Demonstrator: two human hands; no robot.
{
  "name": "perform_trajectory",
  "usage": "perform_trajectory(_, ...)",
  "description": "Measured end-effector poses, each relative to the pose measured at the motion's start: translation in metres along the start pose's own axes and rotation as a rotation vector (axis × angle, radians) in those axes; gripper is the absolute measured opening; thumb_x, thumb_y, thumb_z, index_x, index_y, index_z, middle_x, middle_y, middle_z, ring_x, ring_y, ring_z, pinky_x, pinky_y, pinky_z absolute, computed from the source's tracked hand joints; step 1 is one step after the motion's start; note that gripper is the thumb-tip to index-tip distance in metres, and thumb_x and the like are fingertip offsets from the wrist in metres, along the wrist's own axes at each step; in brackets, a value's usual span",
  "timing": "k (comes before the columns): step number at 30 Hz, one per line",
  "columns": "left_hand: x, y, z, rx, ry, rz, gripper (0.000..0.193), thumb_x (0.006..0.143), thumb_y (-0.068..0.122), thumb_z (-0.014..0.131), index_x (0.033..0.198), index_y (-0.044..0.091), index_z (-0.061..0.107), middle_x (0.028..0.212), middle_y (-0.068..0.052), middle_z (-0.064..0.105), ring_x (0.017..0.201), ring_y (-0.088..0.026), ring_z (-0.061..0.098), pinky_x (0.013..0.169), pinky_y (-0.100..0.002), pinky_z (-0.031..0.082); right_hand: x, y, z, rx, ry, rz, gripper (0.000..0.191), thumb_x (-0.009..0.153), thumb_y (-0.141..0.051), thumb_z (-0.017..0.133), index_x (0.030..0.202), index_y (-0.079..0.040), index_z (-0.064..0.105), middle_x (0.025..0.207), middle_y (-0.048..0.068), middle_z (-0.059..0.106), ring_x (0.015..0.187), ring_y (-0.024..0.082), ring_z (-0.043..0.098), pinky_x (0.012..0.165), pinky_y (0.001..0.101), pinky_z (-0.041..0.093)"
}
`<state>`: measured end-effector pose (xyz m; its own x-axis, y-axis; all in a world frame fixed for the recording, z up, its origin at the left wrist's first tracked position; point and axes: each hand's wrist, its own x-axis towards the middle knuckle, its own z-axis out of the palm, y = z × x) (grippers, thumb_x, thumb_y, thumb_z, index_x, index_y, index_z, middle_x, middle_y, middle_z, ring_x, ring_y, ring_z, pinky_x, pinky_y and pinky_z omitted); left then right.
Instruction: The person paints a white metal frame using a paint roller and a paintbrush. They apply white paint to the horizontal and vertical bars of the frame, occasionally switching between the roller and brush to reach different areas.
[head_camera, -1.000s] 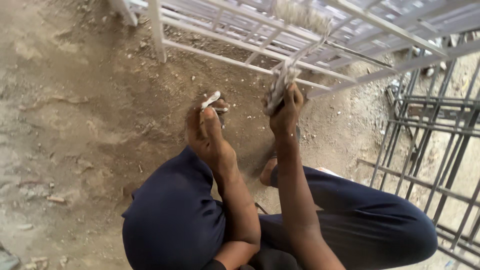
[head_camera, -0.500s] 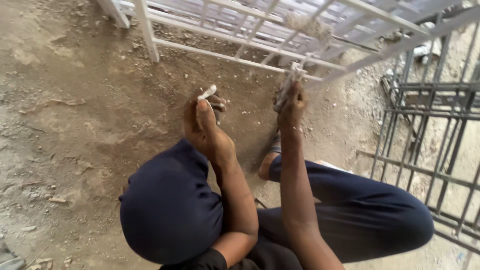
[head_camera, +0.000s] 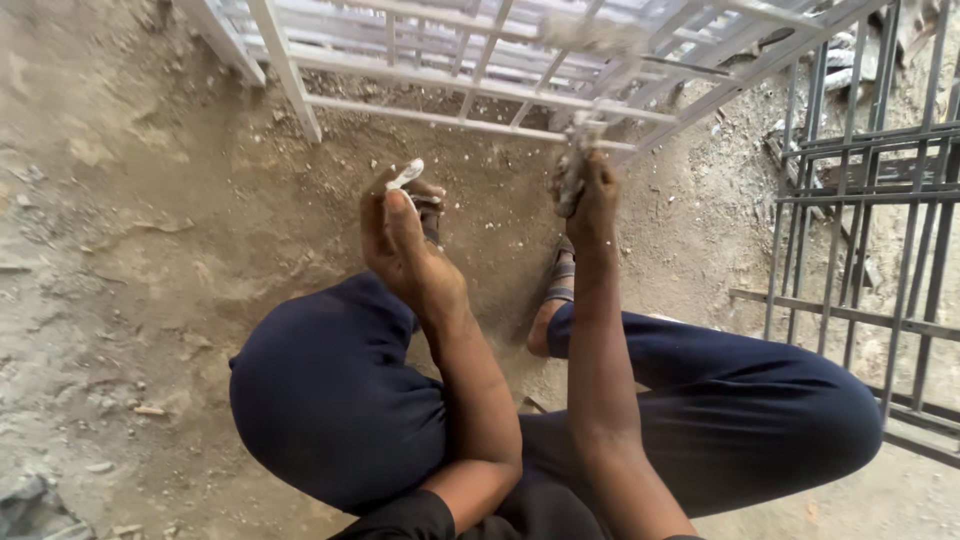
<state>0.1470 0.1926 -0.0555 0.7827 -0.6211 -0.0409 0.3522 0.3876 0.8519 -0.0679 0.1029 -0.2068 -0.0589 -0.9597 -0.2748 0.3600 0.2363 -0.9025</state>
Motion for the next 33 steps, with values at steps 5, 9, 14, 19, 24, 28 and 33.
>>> perform_trajectory(5,0.003,0.008,0.000,-0.059,-0.043,0.040,0.032,0.110,0.030,0.060,0.122,0.001,0.067,0.094,-0.006,0.066,0.084,-0.013,0.061,0.073,-0.029,0.049,0.002,-0.002,-0.012,0.096,0.025,0.034,0.030,0.109,-0.030,0.053,0.118,-0.003,0.063,0.089,0.009,0.069,0.067,0.017,0.066,0.055,0.0319,0.056)
perform_trajectory(9,-0.003,0.009,0.001,-0.130,-0.087,0.039,0.032,0.111,0.030,0.059,0.122,0.000,0.066,0.097,-0.007,0.065,0.086,-0.015,0.061,0.073,-0.029,0.050,-0.009,-0.009,-0.021,-0.041,0.215,-0.359,0.025,0.109,-0.026,0.061,0.118,-0.003,0.066,0.091,0.005,0.069,0.070,0.012,0.061,0.057,0.0268,0.048)
perform_trajectory(14,-0.012,0.013,0.005,-0.139,-0.117,0.032,0.033,0.111,0.030,0.057,0.123,0.000,0.066,0.098,-0.007,0.065,0.087,-0.014,0.060,0.075,-0.029,0.049,-0.018,-0.037,-0.025,-0.542,0.362,-0.693,0.021,0.099,-0.017,0.073,0.117,-0.007,0.071,0.098,0.004,0.068,0.079,0.008,0.061,0.064,0.0211,0.052)
perform_trajectory(19,-0.017,0.012,0.007,-0.107,-0.146,0.062,0.033,0.111,0.028,0.057,0.126,0.000,0.065,0.105,-0.009,0.066,0.093,-0.016,0.062,0.082,-0.030,0.051,-0.006,-0.050,-0.035,-1.279,0.365,-1.065,0.027,0.084,-0.011,0.087,0.110,-0.013,0.080,0.108,0.006,0.081,0.108,0.019,0.067,0.089,0.0421,0.048)
perform_trajectory(24,-0.018,0.009,0.008,-0.129,-0.185,0.057,0.034,0.112,0.029,0.056,0.125,-0.001,0.065,0.100,-0.010,0.067,0.090,-0.016,0.062,0.079,-0.031,0.052,0.008,-0.065,-0.083,-0.963,0.396,-0.882,0.022,0.091,-0.012,0.088,0.112,-0.016,0.080,0.114,0.004,0.076,0.113,0.018,0.063,0.096,0.0356,0.060)
perform_trajectory(28,-0.022,0.012,0.011,-0.101,-0.192,0.045,0.035,0.112,0.030,0.055,0.125,-0.001,0.066,0.100,-0.009,0.066,0.090,-0.015,0.061,0.078,-0.031,0.051,0.003,-0.093,-0.117,-1.022,0.505,-0.778,0.022,0.091,-0.012,0.088,0.112,-0.015,0.083,0.112,0.002,0.081,0.110,0.021,0.063,0.095,0.0385,0.054)
perform_trajectory(33,-0.024,0.011,0.016,-0.104,-0.202,0.052,0.034,0.111,0.030,0.056,0.124,-0.001,0.065,0.105,-0.009,0.066,0.091,-0.016,0.061,0.078,-0.031,0.051,0.015,-0.097,-0.080,-1.169,0.256,-0.851,0.011,0.094,-0.011,0.085,0.101,-0.020,0.082,0.121,0.000,0.078,0.121,0.019,0.065,0.110,0.0401,0.047)
